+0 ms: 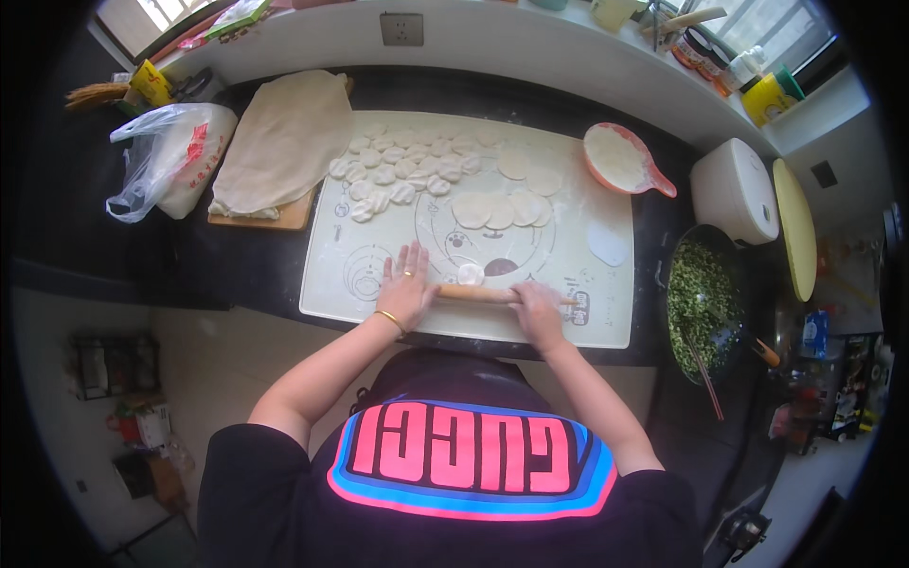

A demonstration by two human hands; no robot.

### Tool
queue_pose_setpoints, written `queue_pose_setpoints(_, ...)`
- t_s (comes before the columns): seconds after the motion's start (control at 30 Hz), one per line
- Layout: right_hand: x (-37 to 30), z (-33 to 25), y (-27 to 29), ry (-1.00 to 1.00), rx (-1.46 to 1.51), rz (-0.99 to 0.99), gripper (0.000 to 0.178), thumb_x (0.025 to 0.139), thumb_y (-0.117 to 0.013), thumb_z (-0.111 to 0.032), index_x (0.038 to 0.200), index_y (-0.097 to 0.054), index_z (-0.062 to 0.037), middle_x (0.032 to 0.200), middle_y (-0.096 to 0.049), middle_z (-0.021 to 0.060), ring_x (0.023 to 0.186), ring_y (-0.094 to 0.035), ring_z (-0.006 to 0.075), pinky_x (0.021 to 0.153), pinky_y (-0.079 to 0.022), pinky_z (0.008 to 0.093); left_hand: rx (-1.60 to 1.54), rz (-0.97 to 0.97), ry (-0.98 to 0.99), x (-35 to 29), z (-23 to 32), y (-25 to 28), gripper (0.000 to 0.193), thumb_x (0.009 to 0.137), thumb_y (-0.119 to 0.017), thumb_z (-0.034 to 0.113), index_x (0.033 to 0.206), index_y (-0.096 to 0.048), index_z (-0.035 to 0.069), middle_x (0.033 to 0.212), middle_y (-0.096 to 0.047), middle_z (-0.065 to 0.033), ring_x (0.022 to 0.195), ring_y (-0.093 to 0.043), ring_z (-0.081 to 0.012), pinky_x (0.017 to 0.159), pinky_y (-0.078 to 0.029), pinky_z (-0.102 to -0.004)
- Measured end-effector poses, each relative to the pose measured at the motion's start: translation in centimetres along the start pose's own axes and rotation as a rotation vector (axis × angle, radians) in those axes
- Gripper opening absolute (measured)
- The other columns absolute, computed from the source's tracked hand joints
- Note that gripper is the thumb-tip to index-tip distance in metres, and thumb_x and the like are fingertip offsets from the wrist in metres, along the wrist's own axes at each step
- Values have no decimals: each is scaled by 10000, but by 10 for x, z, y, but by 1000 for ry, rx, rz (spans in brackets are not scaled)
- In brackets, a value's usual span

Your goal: The person uses a wooden rolling pin to flatten small balls of dough into thin, round discs on a white cutting board. The person repeatedly picks up a dough ball, rolls it flat, and places the finished disc on the board. A bowl of green filling is visible nearby.

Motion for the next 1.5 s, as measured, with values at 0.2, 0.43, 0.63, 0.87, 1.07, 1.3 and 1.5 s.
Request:
queue_pose_setpoints(0.2,59,11,-23,-96,-226,50,567,815,-577,-314,1298,-418,-63,1431,-290,168,1348,-233,284,1066,-171,486,99,335,138,62,-19,13,684,878,-486,383,1426,-214,76,1500,-137,-144,1383,-135,-299,1089,-123,-525)
queue_pose_setpoints(0.43,1,-1,-24,-177,-219,-263,746,824,-552,-424,1394,-272,-33,1492,-130,181,1388,-118,310,1081,-88,537,66,84,-16,24,-13,-4,650,895,-450,369,1426,-217,74,1498,-118,-174,1380,-121,-333,1090,-95,-530)
queue_pose_setpoints(0.63,101,26,-15,-247,-301,-78,771,840,-536,-383,1430,-171,-47,1500,-91,182,1393,-62,335,1084,-51,548,48,319,116,94,-27,18,693,876,-463,385,1436,-192,80,1495,-112,-191,1378,-110,-358,1089,-76,-541)
queue_pose_setpoints(0.87,33,4,-22,-210,-296,-220,883,755,-604,-498,1419,-227,-54,1494,-135,181,1387,-111,332,1069,-60,581,39,79,-59,45,-18,1,706,865,-474,341,1441,-166,73,1494,-84,-209,1374,-87,-389,1081,-77,-557)
queue_pose_setpoints(1.07,92,26,-20,-162,-350,-34,841,769,-598,-472,1425,-235,-91,1488,-154,182,1380,-145,326,1076,-101,548,122,267,75,89,-18,13,736,867,-502,399,1439,-172,73,1491,-63,-226,1381,-76,-373,1089,-98,-526)
queue_pose_setpoints(1.3,11,21,-34,-57,-177,40,393,757,-658,-175,1117,-506,-133,1462,-261,143,1351,-255,298,1052,-167,550,-399,257,-78,64,19,9,430,775,-629,167,1166,-512,32,1214,-452,-229,1126,-441,-383,946,-381,-423)
queue_pose_setpoints(1.5,-5,16,-4,52,-197,9,299,756,-644,-146,1037,-545,-125,1447,-302,126,1341,-283,287,1044,-185,542,-504,-41,-234,80,64,-15,232,735,-618,84,956,-596,16,1012,-554,-183,945,-538,-345,835,-446,-383)
Point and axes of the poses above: each hand's wrist, its own x-axis towards the middle knuckle, its own y-axis out of the back of the hand, z = x × y, the point moved 6 cm from there along x, towards the middle knuckle
